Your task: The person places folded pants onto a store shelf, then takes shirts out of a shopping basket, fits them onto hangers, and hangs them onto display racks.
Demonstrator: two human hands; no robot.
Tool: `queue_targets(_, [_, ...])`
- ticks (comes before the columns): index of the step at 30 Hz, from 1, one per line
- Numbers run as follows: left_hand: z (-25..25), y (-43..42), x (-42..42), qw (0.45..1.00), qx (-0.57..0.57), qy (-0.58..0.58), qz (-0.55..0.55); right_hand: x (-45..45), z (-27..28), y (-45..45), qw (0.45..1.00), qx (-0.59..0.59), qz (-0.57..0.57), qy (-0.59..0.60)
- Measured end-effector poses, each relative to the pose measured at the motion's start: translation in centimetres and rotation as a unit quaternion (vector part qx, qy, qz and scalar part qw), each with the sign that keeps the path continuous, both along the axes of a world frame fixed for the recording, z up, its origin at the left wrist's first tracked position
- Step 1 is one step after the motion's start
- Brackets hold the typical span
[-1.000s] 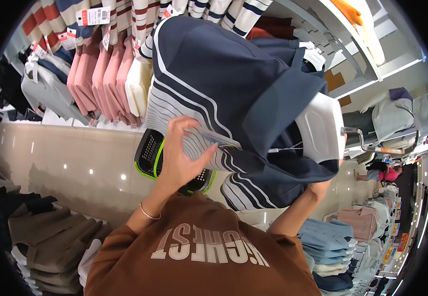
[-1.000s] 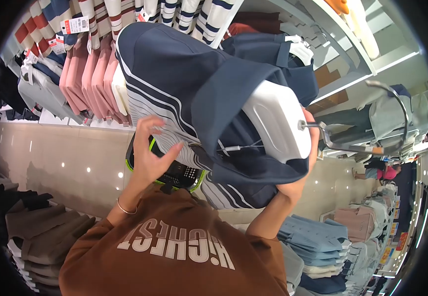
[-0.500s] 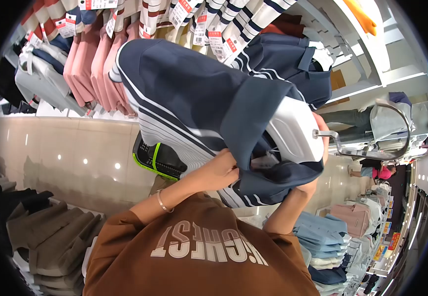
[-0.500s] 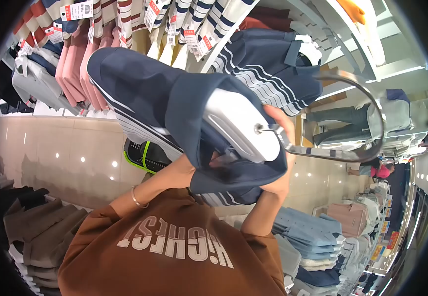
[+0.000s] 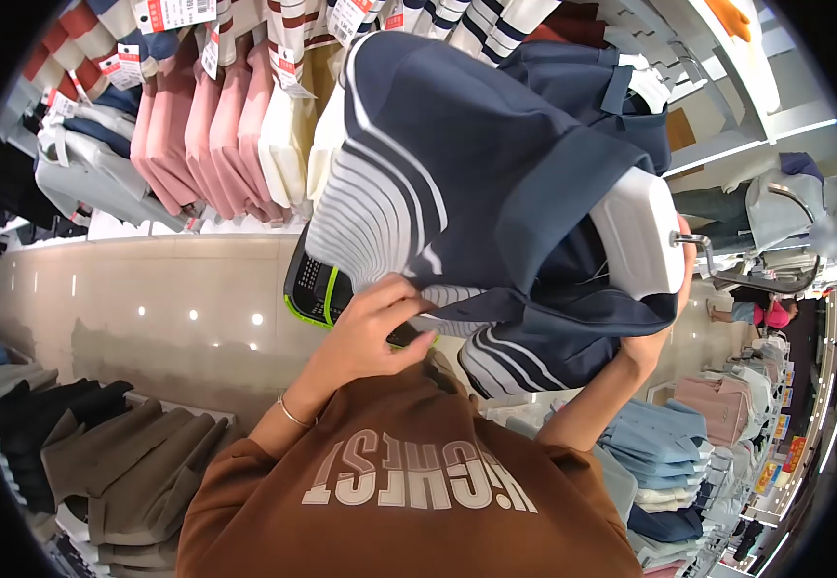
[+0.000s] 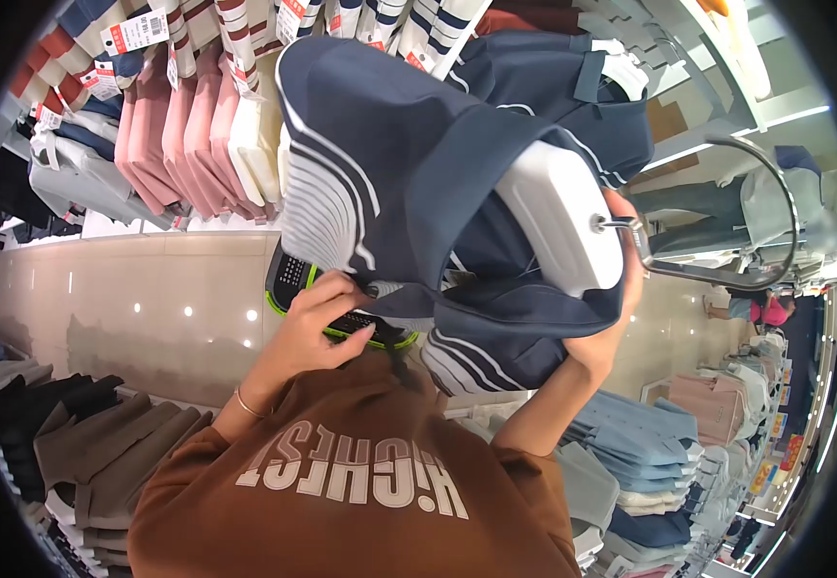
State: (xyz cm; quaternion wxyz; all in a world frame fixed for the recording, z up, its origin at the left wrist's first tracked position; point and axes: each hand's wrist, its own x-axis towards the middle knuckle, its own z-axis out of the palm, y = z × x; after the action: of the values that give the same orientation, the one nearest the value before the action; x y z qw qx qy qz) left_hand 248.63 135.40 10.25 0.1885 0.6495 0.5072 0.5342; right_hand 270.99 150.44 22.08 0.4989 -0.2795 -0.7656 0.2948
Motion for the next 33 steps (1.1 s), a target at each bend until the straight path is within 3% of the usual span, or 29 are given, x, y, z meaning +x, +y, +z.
queue_targets(3, [0.1,0.1,0.9,0.979,0.058,0.07,0.18,0.7,0.7,0.8,0.999,0.015,-0.021,-0.022])
queue_targets(5, [0.4,0.7,1.3,0.969,0.046,0.072,0.232,1.0,0.6,1.2,1.0,0.011,-0.027,0.008])
queue_targets(8, [-1.4,2.4,3.1,0.986,-0.037,-0.108,0.123,2.6,0.5,2.4,0.998,-0.037,-0.045,0.037])
queue_targets(9, [-1.5,3.1,3.5,0.993,-0.013,-0.079,0.092,3.3,0.6,3.0,0.998,-0.036,-0.04,0.032])
queue_targets(13, [0.3,5.4,6.5,0.962,-0.103,-0.228,0.105,5.7,0.9,5.1,0.997,-0.044,-0.041,0.038])
queue_targets(17, [2.1,7.1,7.7,0.992,-0.095,-0.069,0.044,8.2,0.5,7.3,1.0,-0.002,-0.009,0.006])
queue_targets(20, [2.3,7.9,8.5,0.994,-0.091,-0.022,0.047,9.5,0.1,8.4,0.998,-0.051,-0.014,0.029])
queue_targets(21, [2.7,8.1,8.7,0.995,-0.048,0.044,0.082,9.9,-0.2,8.8,0.998,-0.051,-0.007,0.034])
queue_targets(27, [4.6,9.0,11.5,0.985,-0.134,-0.024,0.106,12.2,-1.8,11.9,0.997,-0.019,0.05,0.055])
queue_targets(30, [3.2,9.3,12.2,0.964,-0.19,-0.177,0.059,12.6,-2.1,12.9,0.996,-0.019,0.056,0.06])
queue_targets(33, [3.9,9.4,12.3,0.98,-0.177,-0.082,0.047,13.1,-2.0,13.8,0.996,-0.035,0.052,0.065])
